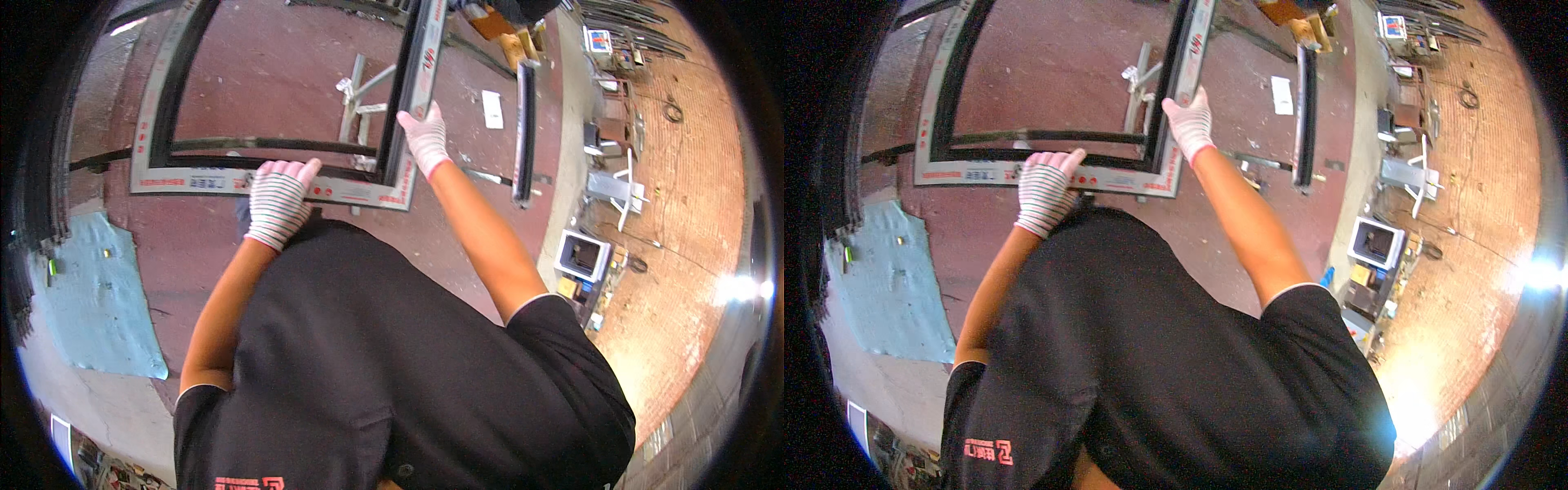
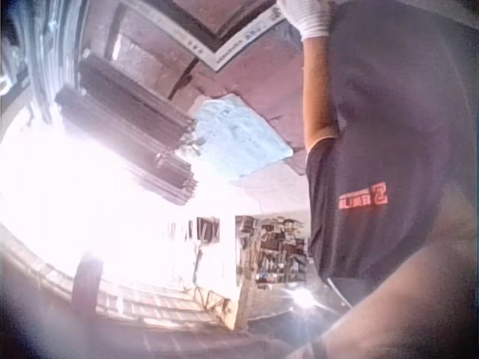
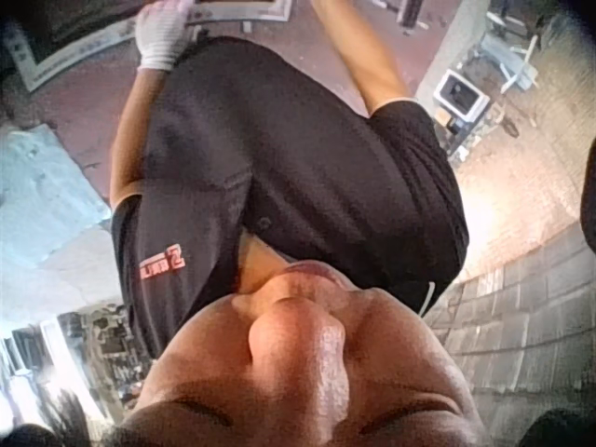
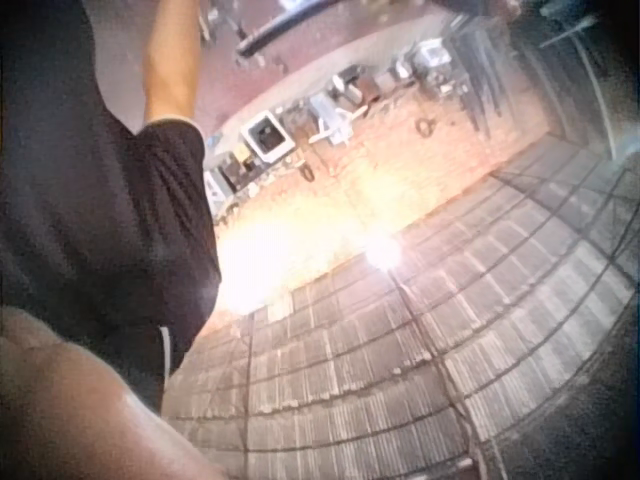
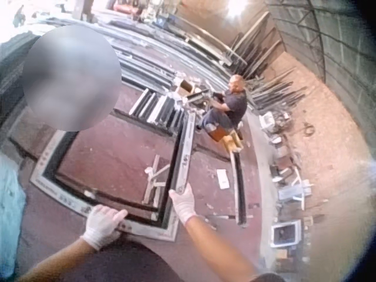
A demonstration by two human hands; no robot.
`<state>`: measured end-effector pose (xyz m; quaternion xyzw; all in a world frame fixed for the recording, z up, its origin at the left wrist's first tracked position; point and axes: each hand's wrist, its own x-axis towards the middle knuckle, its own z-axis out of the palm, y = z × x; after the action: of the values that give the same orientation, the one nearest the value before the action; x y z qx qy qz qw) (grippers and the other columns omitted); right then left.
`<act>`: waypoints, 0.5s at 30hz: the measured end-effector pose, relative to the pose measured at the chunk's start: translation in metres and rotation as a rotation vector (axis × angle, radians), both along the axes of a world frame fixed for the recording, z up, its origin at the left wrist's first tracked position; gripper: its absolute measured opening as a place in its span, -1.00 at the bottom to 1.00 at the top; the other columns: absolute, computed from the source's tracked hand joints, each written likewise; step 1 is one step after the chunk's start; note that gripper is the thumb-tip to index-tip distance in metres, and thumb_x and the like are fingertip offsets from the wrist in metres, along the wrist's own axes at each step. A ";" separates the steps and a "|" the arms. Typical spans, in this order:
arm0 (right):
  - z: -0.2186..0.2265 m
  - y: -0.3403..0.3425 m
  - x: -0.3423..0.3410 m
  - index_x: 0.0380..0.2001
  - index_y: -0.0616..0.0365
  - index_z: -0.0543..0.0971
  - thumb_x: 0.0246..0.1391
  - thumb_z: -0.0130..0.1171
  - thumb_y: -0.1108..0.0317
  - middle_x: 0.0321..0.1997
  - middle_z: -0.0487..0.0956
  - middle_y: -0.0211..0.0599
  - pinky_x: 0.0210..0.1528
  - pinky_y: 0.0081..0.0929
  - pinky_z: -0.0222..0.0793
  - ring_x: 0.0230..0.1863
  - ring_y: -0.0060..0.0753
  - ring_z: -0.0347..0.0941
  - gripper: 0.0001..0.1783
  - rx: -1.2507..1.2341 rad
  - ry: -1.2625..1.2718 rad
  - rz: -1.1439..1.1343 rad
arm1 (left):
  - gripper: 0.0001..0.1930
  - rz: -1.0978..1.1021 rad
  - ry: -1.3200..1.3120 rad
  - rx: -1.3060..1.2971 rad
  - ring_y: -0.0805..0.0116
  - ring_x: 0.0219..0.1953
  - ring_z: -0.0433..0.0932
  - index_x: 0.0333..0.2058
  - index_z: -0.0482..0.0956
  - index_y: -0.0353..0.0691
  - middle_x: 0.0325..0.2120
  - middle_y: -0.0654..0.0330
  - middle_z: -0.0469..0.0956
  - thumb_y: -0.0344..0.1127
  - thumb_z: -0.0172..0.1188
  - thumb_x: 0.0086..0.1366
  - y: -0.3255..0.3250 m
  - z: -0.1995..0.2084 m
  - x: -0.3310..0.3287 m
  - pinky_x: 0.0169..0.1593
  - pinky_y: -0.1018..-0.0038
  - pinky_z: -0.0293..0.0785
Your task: The person assembles a rectangular window frame by hand, fitting four aluminum extrusions together on a workbench. The person then carries the assembled frame to a corner cutting machine and positions it on the machine bed.
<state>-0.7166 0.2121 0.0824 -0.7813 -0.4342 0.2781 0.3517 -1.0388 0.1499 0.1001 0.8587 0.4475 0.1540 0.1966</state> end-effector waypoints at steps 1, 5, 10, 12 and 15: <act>0.003 -0.002 0.002 0.15 0.29 0.48 -0.02 0.47 0.24 0.01 0.65 0.01 0.16 -0.19 0.45 0.06 -0.07 0.58 -0.32 0.005 -0.145 0.038 | -0.38 -0.019 0.012 -0.030 0.11 -0.04 0.57 0.11 0.51 -0.09 -0.17 0.15 0.63 -0.33 0.39 -0.02 0.002 0.003 0.000 0.13 0.14 0.39; 0.005 -0.002 0.007 0.15 0.25 0.51 0.01 0.48 0.17 0.03 0.67 -0.14 0.16 -0.27 0.44 0.03 -0.25 0.57 -0.32 -0.051 -0.095 0.048 | -0.37 -0.044 0.061 -0.079 0.12 0.02 0.57 0.07 0.56 -0.06 -0.11 0.14 0.62 -0.22 0.48 -0.06 0.007 0.012 -0.002 0.19 0.13 0.39; -0.003 0.002 0.021 0.27 0.42 0.42 -0.02 0.52 -0.04 0.14 0.62 0.02 0.26 -0.31 0.38 0.14 -0.18 0.55 -0.04 -0.051 -0.044 -0.031 | -0.33 -0.055 -0.251 0.041 0.11 0.12 0.49 0.04 0.60 -0.05 0.00 0.19 0.58 -0.05 0.58 -0.09 0.002 0.016 -0.012 0.31 0.09 0.30; -0.003 0.010 0.031 0.22 0.28 0.50 0.03 0.49 -0.03 0.09 0.65 -0.13 0.22 -0.33 0.39 0.08 -0.27 0.55 -0.18 -0.073 0.138 0.029 | -0.56 0.165 -0.524 0.032 0.04 0.04 0.55 -0.11 0.64 -0.12 -0.16 0.17 0.62 -0.19 0.52 0.02 -0.010 0.018 -0.019 0.20 0.11 0.42; -0.011 0.029 0.043 0.18 0.14 0.56 0.06 0.45 -0.12 0.01 0.66 -0.35 0.15 -0.35 0.39 0.02 -0.40 0.53 -0.26 -0.099 0.340 0.018 | -0.77 0.526 -0.636 -0.041 0.19 -0.22 0.62 -0.22 0.64 -0.20 -0.31 0.15 0.64 -0.28 0.45 0.21 -0.034 0.016 -0.043 -0.04 0.33 0.53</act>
<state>-0.6736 0.2409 0.0710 -0.7354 -0.3611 0.4307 0.3786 -1.0820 0.1158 0.1165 0.6205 0.5716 0.4478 0.2962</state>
